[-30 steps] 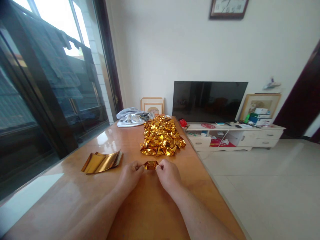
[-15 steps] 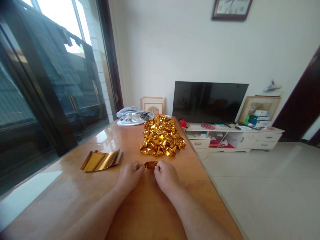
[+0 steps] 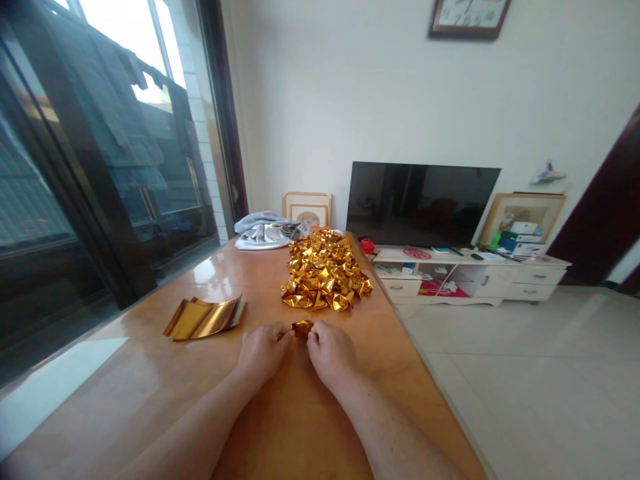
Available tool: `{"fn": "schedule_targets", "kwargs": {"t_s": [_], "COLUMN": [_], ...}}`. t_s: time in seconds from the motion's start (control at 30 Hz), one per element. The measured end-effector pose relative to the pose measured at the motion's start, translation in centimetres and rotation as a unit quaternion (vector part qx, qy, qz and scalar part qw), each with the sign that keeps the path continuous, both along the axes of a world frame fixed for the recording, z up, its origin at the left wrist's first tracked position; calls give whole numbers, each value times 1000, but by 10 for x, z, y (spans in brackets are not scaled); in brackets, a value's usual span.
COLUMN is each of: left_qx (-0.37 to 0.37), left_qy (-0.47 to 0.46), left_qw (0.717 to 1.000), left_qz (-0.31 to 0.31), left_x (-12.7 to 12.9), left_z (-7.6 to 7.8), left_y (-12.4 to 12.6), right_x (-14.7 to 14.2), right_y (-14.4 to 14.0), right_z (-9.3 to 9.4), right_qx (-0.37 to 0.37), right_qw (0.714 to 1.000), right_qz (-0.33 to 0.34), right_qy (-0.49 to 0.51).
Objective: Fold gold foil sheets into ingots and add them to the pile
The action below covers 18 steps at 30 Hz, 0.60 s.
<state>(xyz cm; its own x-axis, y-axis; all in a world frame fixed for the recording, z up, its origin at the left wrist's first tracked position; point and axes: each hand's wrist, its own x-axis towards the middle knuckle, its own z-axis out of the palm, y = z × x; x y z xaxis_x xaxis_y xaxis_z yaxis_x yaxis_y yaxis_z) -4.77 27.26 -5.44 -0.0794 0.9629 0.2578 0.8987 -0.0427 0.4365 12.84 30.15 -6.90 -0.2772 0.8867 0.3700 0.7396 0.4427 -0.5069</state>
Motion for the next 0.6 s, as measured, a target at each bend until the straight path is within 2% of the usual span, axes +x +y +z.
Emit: {"fn": "schedule_targets", "kwargs": {"t_s": [0.4, 0.6], "left_qx": [11, -7], "left_qy": [4, -85], "left_qw": [1000, 996], "left_qz": [-18, 25], "left_x": [2, -3], "left_z": [-1, -5], "left_y": [-1, 5], "right_x": [-1, -1], "right_y": [1, 3], "right_z": [-2, -1], "right_qx": [1, -7], "right_qw": [1000, 1000], "right_qz": [4, 9], "right_qy": [-14, 6]}}
